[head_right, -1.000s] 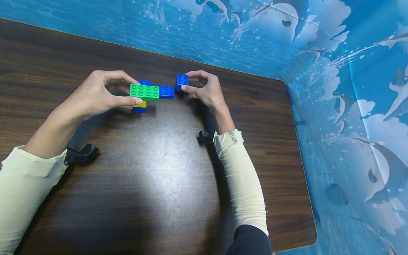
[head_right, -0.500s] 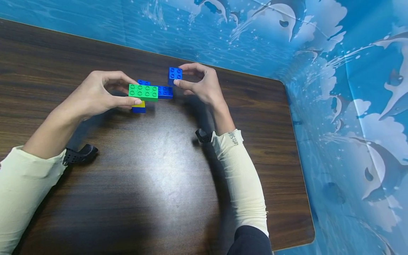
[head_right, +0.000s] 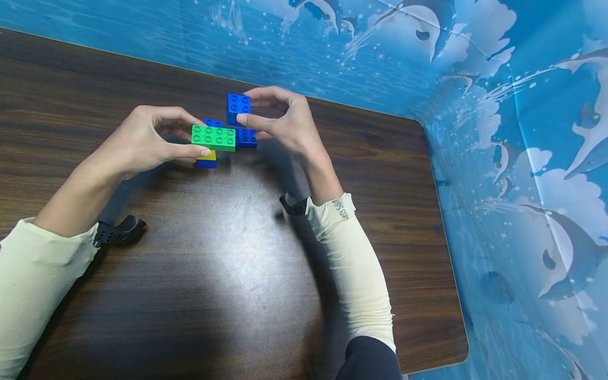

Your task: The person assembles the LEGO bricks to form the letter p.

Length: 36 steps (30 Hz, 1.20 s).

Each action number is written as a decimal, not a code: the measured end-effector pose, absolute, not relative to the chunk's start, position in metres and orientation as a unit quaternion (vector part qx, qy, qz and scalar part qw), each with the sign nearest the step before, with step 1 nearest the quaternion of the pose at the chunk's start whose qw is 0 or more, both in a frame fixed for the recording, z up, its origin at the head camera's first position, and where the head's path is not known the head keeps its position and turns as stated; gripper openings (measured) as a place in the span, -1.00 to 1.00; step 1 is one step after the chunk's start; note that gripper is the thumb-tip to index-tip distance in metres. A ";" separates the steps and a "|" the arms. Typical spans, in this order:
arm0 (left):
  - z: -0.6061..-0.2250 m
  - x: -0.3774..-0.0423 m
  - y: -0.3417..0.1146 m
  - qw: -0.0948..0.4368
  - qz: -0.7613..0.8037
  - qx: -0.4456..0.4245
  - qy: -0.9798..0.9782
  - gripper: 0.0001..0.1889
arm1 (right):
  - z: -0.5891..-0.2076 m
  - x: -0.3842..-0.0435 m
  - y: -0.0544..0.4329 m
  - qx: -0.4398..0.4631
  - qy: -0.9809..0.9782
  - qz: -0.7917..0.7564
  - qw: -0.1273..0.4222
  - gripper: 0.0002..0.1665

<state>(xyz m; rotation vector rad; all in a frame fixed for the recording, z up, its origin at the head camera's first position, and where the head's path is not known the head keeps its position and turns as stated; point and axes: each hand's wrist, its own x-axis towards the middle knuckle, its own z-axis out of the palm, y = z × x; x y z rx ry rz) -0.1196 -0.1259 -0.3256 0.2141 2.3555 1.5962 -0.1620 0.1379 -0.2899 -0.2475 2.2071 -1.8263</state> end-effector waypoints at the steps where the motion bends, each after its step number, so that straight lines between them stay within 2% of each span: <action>1: -0.326 -0.120 -0.126 0.144 0.554 0.075 0.816 -0.53 | -0.289 -0.161 0.136 -0.092 0.760 -0.630 0.132 -0.58; 11: -0.326 -0.117 -0.128 0.146 0.552 0.082 0.817 -0.54 | -0.286 -0.154 0.121 -0.141 0.760 -0.621 0.129 -0.60; 25: -0.327 -0.118 -0.127 0.152 0.563 0.081 0.808 -0.52 | -0.289 -0.145 0.103 -0.145 0.730 -0.649 0.157 -0.63; 36: -0.329 -0.118 -0.126 0.143 0.566 0.087 0.807 -0.57 | -0.297 -0.145 0.099 -0.164 0.741 -0.634 0.152 -0.65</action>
